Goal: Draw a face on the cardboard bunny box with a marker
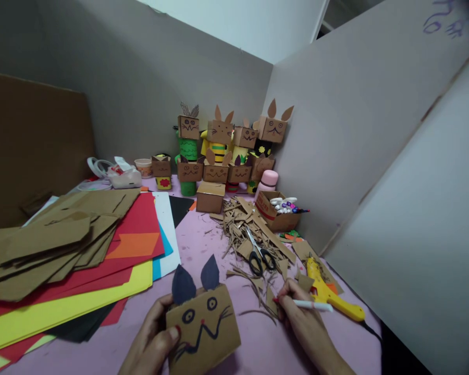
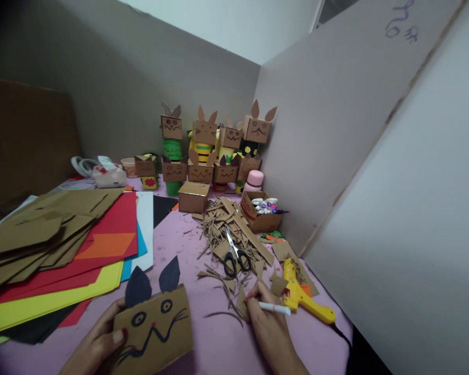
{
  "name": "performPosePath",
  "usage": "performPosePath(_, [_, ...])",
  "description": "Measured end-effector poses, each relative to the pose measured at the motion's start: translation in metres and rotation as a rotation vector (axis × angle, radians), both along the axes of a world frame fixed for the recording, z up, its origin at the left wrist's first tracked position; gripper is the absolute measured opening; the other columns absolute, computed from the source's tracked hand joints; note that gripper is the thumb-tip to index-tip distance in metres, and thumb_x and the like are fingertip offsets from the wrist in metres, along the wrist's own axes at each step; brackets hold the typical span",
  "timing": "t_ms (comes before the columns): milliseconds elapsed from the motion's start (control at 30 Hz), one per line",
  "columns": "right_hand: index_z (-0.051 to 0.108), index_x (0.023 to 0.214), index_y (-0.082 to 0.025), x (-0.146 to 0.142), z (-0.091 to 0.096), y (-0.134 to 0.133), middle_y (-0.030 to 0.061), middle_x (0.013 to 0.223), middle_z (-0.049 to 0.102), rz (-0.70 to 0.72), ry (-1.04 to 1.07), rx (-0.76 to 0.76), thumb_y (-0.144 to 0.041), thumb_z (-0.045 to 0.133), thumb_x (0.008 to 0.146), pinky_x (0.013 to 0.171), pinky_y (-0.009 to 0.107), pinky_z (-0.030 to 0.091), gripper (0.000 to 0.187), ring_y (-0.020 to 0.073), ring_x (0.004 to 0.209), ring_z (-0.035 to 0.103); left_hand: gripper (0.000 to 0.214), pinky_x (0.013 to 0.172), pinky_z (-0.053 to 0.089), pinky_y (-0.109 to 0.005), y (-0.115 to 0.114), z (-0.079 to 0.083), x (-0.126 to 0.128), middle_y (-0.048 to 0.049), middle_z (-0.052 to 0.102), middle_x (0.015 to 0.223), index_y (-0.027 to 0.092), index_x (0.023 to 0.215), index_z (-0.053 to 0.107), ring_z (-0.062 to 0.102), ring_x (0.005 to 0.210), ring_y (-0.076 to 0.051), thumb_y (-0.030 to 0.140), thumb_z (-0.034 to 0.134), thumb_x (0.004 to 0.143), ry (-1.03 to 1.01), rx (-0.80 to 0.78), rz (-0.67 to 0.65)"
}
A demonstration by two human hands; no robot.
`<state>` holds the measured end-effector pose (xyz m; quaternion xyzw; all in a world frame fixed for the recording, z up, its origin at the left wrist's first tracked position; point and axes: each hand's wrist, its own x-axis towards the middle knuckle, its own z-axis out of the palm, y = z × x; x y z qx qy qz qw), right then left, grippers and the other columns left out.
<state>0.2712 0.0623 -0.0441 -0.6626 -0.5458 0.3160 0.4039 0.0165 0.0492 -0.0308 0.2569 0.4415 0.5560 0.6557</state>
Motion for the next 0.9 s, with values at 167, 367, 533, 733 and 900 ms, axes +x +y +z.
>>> performPosePath(167, [0.043,0.063,-0.023,0.001,0.0,-0.001,-0.0054,0.049,0.05,-0.02,0.063,-0.032,-0.022,0.039,0.076,0.049,0.025,0.033,0.014,0.0146,0.049,0.044,0.047,0.063,0.053,-0.037,0.005,-0.009,-0.001,-0.0093,0.069,0.098,0.025,0.098,0.052,0.062,0.095,-0.037,0.041,0.072,0.058,0.046,0.052,-0.025])
performPosePath(367, [0.042,0.061,-0.024,0.001,0.0,0.0,-0.0047,0.054,0.05,-0.039,0.0,0.024,-0.023,0.043,0.073,0.054,0.026,0.034,0.012,0.0155,0.056,0.046,0.045,0.062,0.053,-0.036,0.002,0.001,-0.001,-0.0072,0.069,0.099,0.025,0.098,0.052,0.063,0.094,-0.035,0.035,0.073,0.059,0.028,0.029,-0.021])
performPosePath(533, [0.044,0.067,-0.023,0.002,0.0,-0.004,-0.0048,0.053,0.05,-0.164,0.122,0.111,-0.026,0.044,0.076,0.05,0.025,0.034,0.01,0.0151,0.052,0.045,0.043,0.059,0.054,-0.038,-0.005,0.012,0.0,-0.0107,0.067,0.102,0.024,0.1,0.053,0.063,0.092,-0.037,0.036,0.072,0.063,0.0,0.004,-0.062])
performPosePath(733, [0.048,0.062,-0.023,-0.022,0.013,-0.015,-0.0056,0.047,0.045,-0.09,0.299,0.22,-0.03,0.05,0.074,0.043,0.023,0.032,0.015,0.0127,0.044,0.042,0.048,0.073,0.052,-0.039,-0.004,-0.001,0.001,-0.0109,0.065,0.103,0.023,0.105,0.051,0.059,0.102,-0.035,0.038,0.071,0.064,0.003,0.033,-0.023])
performPosePath(900, [0.053,0.062,-0.022,-0.063,0.024,-0.03,-0.0027,0.049,0.053,0.208,0.337,0.37,-0.031,0.051,0.075,0.04,0.022,0.031,0.016,0.0115,0.041,0.047,0.051,0.086,0.045,-0.044,-0.005,-0.009,0.003,-0.0118,0.065,0.103,0.022,0.105,0.049,0.057,0.106,-0.035,0.04,0.072,0.063,-0.035,0.135,-0.025])
